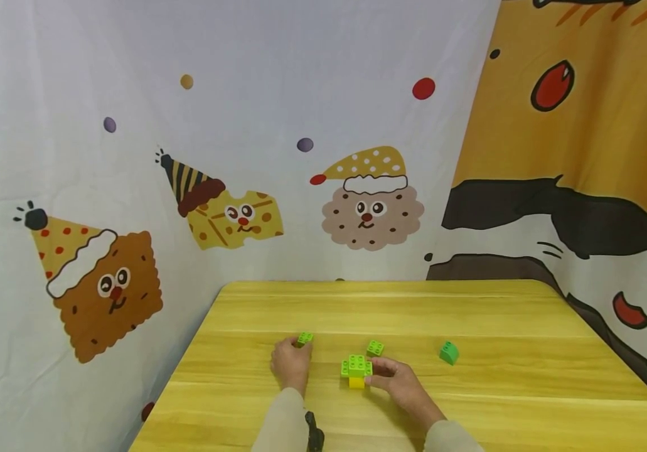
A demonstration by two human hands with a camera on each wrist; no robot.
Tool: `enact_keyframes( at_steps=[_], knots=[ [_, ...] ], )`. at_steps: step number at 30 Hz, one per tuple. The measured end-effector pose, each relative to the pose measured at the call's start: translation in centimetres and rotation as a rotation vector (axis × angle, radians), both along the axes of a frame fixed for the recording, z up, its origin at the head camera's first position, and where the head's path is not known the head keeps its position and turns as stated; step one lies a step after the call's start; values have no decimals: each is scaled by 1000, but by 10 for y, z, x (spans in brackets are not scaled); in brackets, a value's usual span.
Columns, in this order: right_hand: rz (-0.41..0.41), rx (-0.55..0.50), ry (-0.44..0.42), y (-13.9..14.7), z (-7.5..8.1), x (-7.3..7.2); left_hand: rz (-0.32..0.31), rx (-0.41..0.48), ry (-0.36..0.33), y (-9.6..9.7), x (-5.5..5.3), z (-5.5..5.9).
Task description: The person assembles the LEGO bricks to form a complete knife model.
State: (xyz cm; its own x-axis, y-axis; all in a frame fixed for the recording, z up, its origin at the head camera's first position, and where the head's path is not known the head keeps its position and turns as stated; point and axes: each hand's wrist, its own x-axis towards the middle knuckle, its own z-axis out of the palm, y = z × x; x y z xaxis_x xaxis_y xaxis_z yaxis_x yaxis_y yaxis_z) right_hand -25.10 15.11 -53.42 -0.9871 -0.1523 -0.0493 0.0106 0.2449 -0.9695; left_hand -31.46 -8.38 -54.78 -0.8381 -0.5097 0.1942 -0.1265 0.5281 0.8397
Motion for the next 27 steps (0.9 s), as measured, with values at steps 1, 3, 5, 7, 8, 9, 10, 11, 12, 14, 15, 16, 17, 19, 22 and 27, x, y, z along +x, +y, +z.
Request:
enact_keyframes(
  at_steps=[1, 3, 5, 7, 8, 9, 10, 11, 12, 14, 15, 16, 17, 19, 22, 27],
  knots=[
    [-1, 2, 0, 0, 0, 0, -8, 5, 0, 0, 0, 1],
    [-2, -2, -2, 0, 0, 0, -27, 19, -6, 1, 1, 4],
    [-3, -3, -2, 0, 0, 0, -43, 28, -23, 2, 0, 6],
    [-5, -5, -1, 1, 0, -1, -56, 35, -39, 3, -1, 8],
    [-4, -8, -3, 1, 0, -1, -62, 40, -48, 3, -1, 9],
    [-4, -10, -3, 1, 0, -1, -68, 49, -56, 3, -1, 10],
    [-3, -10, -2, 1, -1, -2, -72, 64, -66, 4, -2, 11],
    [-1, -12, 0, 1, -1, -2, -76, 79, -68, 4, -2, 13],
    [0, -13, -1, 1, 0, -2, -79, 92, -68, 4, -2, 14],
    [3, -16, 1, 0, 0, -2, -88, 122, -69, 5, -1, 18],
    [4, -19, 2, 0, 0, -2, -95, 134, -63, 5, 0, 19],
    [5, -23, 3, 0, 0, -2, -103, 145, -58, 6, 0, 21],
    [6, -26, 3, 0, 0, -1, -112, 158, -49, 6, 1, 22],
    [9, -31, 4, 0, 1, -1, -129, 191, -36, 8, 2, 25],
    [11, -33, 4, 0, 1, -1, -156, 249, -8, 10, 2, 28],
    [10, -34, -2, 0, 0, 0, -205, 323, 29, 14, -2, 34]
  ],
)
